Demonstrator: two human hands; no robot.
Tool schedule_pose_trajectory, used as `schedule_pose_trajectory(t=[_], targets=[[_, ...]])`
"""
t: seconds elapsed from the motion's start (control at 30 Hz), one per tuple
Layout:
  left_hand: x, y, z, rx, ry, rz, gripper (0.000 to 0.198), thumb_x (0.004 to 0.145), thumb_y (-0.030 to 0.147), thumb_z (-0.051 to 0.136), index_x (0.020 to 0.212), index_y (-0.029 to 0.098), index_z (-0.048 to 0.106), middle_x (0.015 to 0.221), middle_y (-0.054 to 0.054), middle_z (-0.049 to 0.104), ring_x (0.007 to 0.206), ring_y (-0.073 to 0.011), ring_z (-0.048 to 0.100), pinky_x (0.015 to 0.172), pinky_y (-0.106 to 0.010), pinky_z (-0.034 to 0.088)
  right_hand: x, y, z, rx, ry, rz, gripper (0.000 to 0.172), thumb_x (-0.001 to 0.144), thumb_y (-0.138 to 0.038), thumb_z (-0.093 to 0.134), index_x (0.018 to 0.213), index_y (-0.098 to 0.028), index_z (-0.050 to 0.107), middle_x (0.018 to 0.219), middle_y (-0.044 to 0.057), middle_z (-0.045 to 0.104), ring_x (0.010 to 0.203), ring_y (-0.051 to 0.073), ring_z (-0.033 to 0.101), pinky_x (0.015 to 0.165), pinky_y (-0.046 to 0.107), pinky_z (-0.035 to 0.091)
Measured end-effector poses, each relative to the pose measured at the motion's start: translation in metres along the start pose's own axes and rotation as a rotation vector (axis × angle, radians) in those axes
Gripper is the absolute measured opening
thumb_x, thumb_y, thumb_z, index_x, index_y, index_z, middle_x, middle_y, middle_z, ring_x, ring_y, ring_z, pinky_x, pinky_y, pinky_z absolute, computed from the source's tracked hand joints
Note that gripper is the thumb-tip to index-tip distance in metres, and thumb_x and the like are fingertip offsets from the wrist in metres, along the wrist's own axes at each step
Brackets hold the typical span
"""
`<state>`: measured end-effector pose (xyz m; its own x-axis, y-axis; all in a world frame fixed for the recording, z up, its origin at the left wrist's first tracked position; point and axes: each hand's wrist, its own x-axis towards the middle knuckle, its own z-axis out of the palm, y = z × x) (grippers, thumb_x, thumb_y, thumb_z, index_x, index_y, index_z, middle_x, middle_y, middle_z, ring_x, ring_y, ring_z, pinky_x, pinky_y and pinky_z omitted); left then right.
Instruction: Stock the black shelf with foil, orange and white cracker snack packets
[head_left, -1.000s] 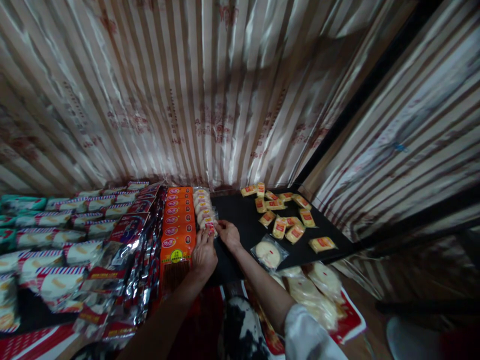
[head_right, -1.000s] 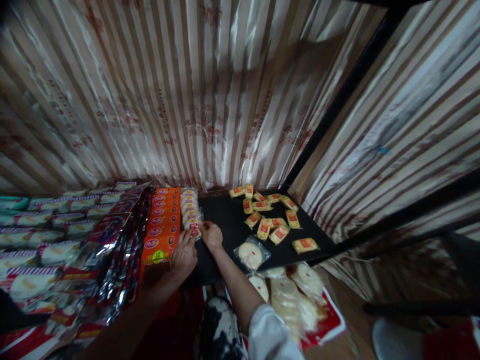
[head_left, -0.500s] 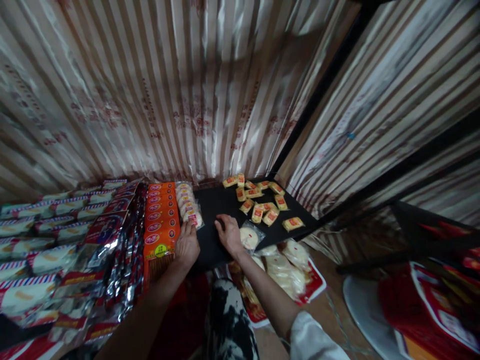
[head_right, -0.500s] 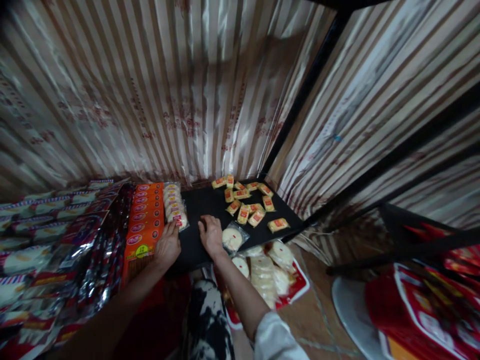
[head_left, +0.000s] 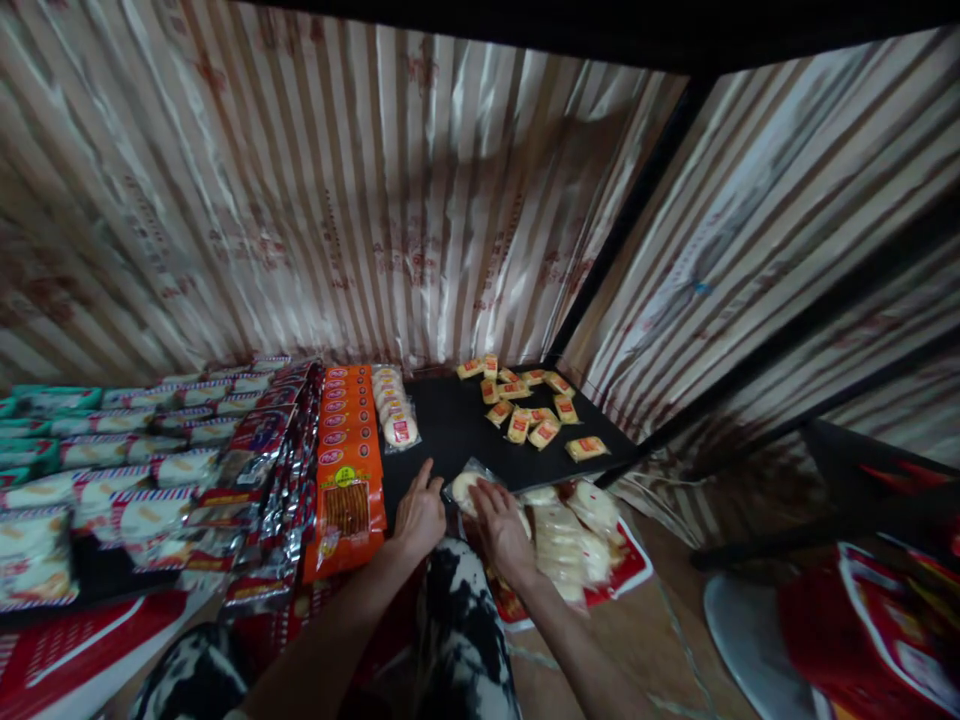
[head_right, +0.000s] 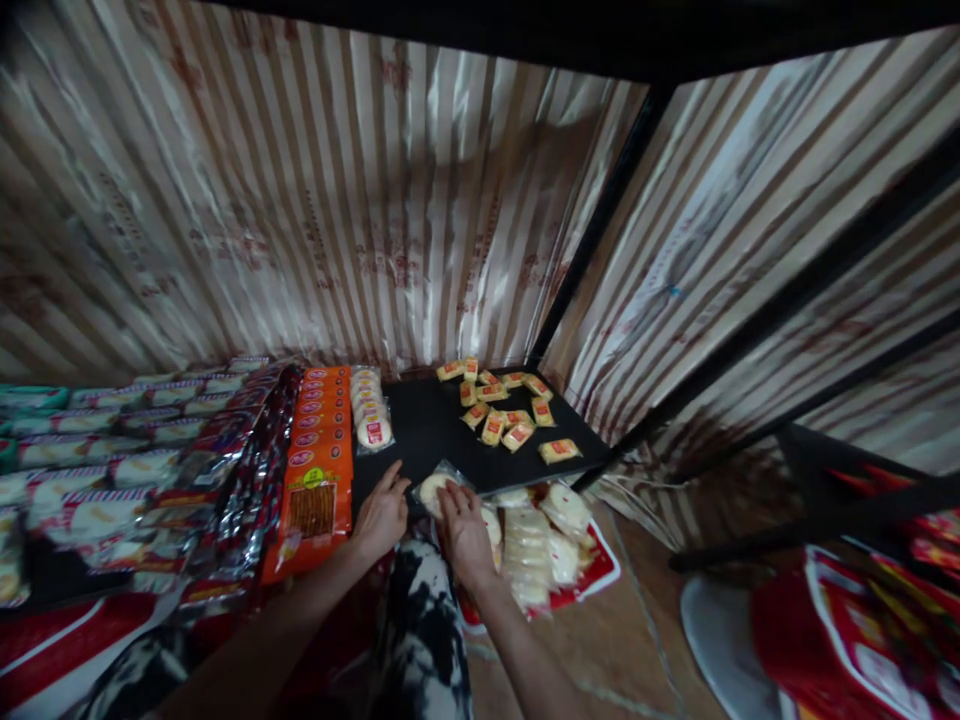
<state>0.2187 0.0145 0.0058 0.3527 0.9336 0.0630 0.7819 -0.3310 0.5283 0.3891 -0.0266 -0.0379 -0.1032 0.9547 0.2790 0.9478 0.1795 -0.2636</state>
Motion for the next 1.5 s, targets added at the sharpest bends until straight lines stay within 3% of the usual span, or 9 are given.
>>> schedule_pose_trajectory(t=[0.2, 0.33, 0.67, 0.83, 0.97, 1.1, 1.23, 1.37, 1.5], targets=[[-0.017, -0.007, -0.01, -0.186, 0.035, -0.05, 0.047, 0.075, 0.001, 0.037, 0.117, 0.013, 0.056, 0.132, -0.014, 0.051, 0.123, -0.0211, 0.047, 0.106, -0.035, 0.036, 0.006, -0.034, -0.021, 0.181, -0.061, -0.001, 0.04, 0.083, -0.018, 0.041, 0.119, -0.018, 0.057, 0.121, 0.01, 0.06, 0.11, 0.025, 0.053, 0.094, 0.038, 0.042], [-0.023, -0.013, -0.021, -0.267, 0.076, -0.087, 0.045, 0.075, 0.0, 0.042, 0.117, 0.012, 0.054, 0.123, -0.014, 0.058, 0.117, -0.0188, 0.051, 0.105, -0.033, 0.036, 0.016, -0.048, -0.033, 0.429, -0.144, 0.136, 0.034, 0.084, -0.028, 0.042, 0.113, -0.018, 0.057, 0.105, 0.009, 0.067, 0.094, 0.023, 0.061, 0.085, 0.035, 0.046], [-0.023, -0.029, -0.029, -0.518, 0.098, -0.264, 0.017, 0.082, 0.014, 0.047, 0.096, 0.017, 0.057, 0.086, -0.003, 0.069, 0.076, -0.0104, 0.064, 0.068, -0.021, 0.05, 0.041, -0.072, -0.028, 1.226, -0.202, 0.513, 0.038, 0.068, -0.049, 0.063, 0.088, -0.017, 0.057, 0.062, -0.001, 0.061, 0.056, 0.013, 0.056, 0.052, 0.023, 0.042], [-0.018, -0.035, -0.022, -0.493, 0.093, -0.346, 0.016, 0.083, 0.015, 0.046, 0.096, 0.014, 0.056, 0.08, -0.003, 0.067, 0.067, -0.0092, 0.062, 0.06, -0.018, 0.047, 0.044, -0.067, -0.008, 1.217, -0.189, 0.525, 0.044, 0.066, -0.056, 0.063, 0.082, -0.016, 0.057, 0.055, -0.004, 0.054, 0.047, 0.01, 0.047, 0.045, 0.021, 0.035], [-0.011, -0.037, -0.027, -0.379, 0.052, -0.321, 0.019, 0.083, 0.015, 0.046, 0.099, 0.015, 0.056, 0.08, -0.002, 0.066, 0.069, -0.0105, 0.062, 0.063, -0.02, 0.046, 0.047, -0.059, -0.004, 0.927, -0.147, 0.477, 0.04, 0.074, -0.047, 0.056, 0.097, -0.014, 0.059, 0.071, 0.004, 0.063, 0.061, 0.016, 0.056, 0.055, 0.028, 0.045], [-0.004, -0.033, -0.047, -0.22, -0.02, -0.173, 0.023, 0.081, 0.014, 0.048, 0.101, 0.019, 0.059, 0.088, -0.003, 0.066, 0.082, -0.0147, 0.062, 0.076, -0.027, 0.046, 0.052, -0.054, -0.019, 0.486, 0.046, 0.139, 0.059, 0.071, -0.027, 0.062, 0.127, -0.018, 0.047, 0.124, 0.012, 0.056, 0.113, 0.026, 0.048, 0.094, 0.042, 0.041], [0.007, -0.019, -0.066, -0.076, -0.098, 0.018, 0.022, 0.08, 0.016, 0.051, 0.096, 0.023, 0.064, 0.093, -0.004, 0.065, 0.094, -0.0197, 0.059, 0.086, -0.032, 0.044, 0.061, -0.055, -0.029, 0.462, -0.064, -0.067, 0.06, 0.076, -0.025, 0.058, 0.134, -0.021, 0.043, 0.117, 0.009, 0.061, 0.11, 0.024, 0.051, 0.094, 0.039, 0.042], [0.019, -0.007, -0.072, 0.006, -0.1, 0.105, 0.029, 0.081, 0.013, 0.046, 0.105, 0.019, 0.061, 0.1, -0.008, 0.063, 0.102, -0.0214, 0.056, 0.092, -0.035, 0.043, 0.072, -0.054, -0.021, 0.719, -0.104, 0.047, 0.042, 0.077, -0.029, 0.057, 0.119, -0.022, 0.057, 0.109, 0.006, 0.066, 0.099, 0.021, 0.059, 0.091, 0.037, 0.045], [0.019, -0.005, -0.064, 0.076, 0.204, 0.108, 0.038, 0.082, 0.01, 0.04, 0.118, 0.013, 0.052, 0.13, -0.013, 0.047, 0.124, -0.0238, 0.039, 0.103, -0.038, 0.037, 0.082, -0.051, -0.003, 1.173, -0.116, 0.455, 0.03, 0.071, -0.036, 0.062, 0.095, -0.018, 0.065, 0.081, 0.002, 0.07, 0.072, 0.017, 0.063, 0.068, 0.029, 0.051]])
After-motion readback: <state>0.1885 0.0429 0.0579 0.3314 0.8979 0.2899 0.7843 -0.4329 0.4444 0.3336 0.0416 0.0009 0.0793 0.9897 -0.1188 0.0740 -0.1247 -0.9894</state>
